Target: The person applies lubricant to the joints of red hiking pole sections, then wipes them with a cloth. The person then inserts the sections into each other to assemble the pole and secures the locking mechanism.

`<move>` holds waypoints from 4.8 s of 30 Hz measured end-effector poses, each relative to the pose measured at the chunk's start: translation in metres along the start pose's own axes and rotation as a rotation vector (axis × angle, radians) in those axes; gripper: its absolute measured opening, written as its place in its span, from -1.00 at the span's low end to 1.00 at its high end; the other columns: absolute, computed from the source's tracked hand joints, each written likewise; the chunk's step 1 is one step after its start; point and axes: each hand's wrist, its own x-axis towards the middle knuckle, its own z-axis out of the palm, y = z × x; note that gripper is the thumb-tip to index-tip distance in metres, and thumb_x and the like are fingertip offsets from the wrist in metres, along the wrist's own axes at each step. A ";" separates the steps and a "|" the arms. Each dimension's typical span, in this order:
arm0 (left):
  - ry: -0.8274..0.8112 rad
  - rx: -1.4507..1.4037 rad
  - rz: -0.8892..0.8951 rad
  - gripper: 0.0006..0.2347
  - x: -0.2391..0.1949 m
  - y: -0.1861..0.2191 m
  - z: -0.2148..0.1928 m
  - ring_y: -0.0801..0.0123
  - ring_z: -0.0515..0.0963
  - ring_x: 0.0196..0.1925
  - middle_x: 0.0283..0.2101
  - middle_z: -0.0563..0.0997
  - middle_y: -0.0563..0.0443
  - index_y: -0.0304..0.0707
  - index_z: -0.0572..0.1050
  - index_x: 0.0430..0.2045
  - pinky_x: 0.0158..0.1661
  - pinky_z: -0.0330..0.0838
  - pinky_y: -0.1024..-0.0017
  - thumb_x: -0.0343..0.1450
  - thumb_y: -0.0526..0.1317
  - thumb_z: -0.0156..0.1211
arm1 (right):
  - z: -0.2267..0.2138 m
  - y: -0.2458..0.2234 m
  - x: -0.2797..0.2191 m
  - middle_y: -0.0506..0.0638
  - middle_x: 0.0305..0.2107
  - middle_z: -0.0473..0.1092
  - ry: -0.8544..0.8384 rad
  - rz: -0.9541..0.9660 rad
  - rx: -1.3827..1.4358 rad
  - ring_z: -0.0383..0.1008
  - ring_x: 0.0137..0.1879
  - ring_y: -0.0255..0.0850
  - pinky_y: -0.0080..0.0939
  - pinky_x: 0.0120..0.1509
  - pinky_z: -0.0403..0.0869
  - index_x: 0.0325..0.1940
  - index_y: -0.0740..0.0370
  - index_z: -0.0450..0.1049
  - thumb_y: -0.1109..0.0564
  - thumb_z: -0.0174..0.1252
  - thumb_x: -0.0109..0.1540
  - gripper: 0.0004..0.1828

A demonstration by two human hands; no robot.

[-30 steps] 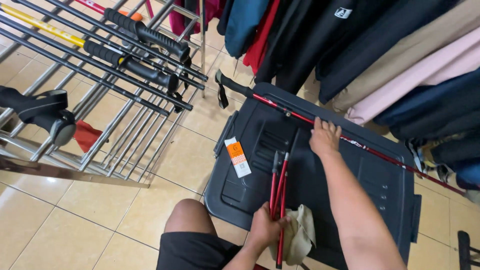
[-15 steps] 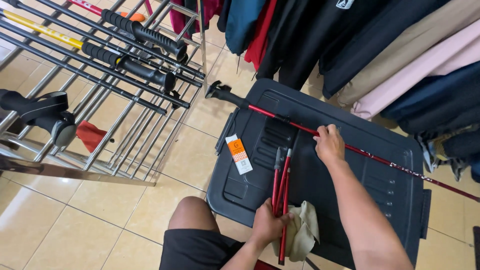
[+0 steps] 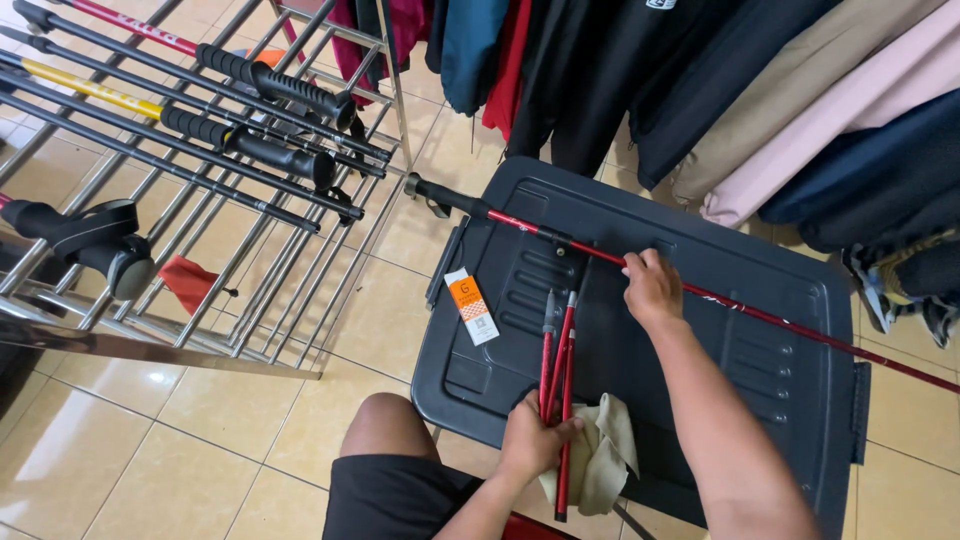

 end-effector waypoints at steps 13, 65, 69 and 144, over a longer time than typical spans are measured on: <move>-0.013 -0.023 -0.020 -0.58 -0.009 0.011 -0.004 0.27 0.59 0.07 -0.04 0.65 0.06 -0.07 0.49 0.00 0.07 0.49 0.36 0.28 -0.14 0.47 | 0.016 0.020 -0.004 0.06 0.01 0.39 -0.011 -0.030 0.158 0.36 0.11 0.15 0.09 0.22 0.39 0.28 0.10 0.45 0.38 -0.07 0.28 -0.48; 0.181 -0.571 0.525 -0.49 -0.028 0.007 -0.011 0.47 0.57 -0.19 -0.08 0.63 -0.13 -0.47 0.37 0.25 -0.11 0.54 0.53 0.39 -0.29 0.37 | -0.077 -0.030 -0.139 0.16 -0.49 0.54 0.202 -0.046 0.446 0.60 -0.22 0.22 0.25 -0.04 0.54 0.16 -0.08 0.44 0.03 -0.14 0.47 -0.73; 0.106 -0.708 0.526 -0.72 -0.054 0.025 -0.020 0.36 0.70 -0.37 -0.39 0.71 -0.28 -0.40 0.51 0.07 -0.35 0.62 0.54 0.48 -0.30 0.20 | -0.068 -0.034 -0.161 0.09 -0.50 0.54 0.303 -0.101 0.367 0.60 -0.22 0.15 0.18 -0.07 0.56 0.16 -0.05 0.46 0.05 -0.12 0.46 -0.73; -0.275 0.438 0.353 -0.71 -0.094 0.001 0.013 0.02 0.60 -0.29 -0.47 0.63 -0.11 -0.16 0.60 -0.18 -0.19 0.52 0.20 0.52 0.03 0.07 | -0.114 -0.112 -0.308 -0.02 -0.84 0.06 0.008 0.143 1.674 0.11 -0.68 -0.24 -0.37 -0.51 0.19 -0.64 0.14 0.20 -0.13 -0.21 0.51 -0.36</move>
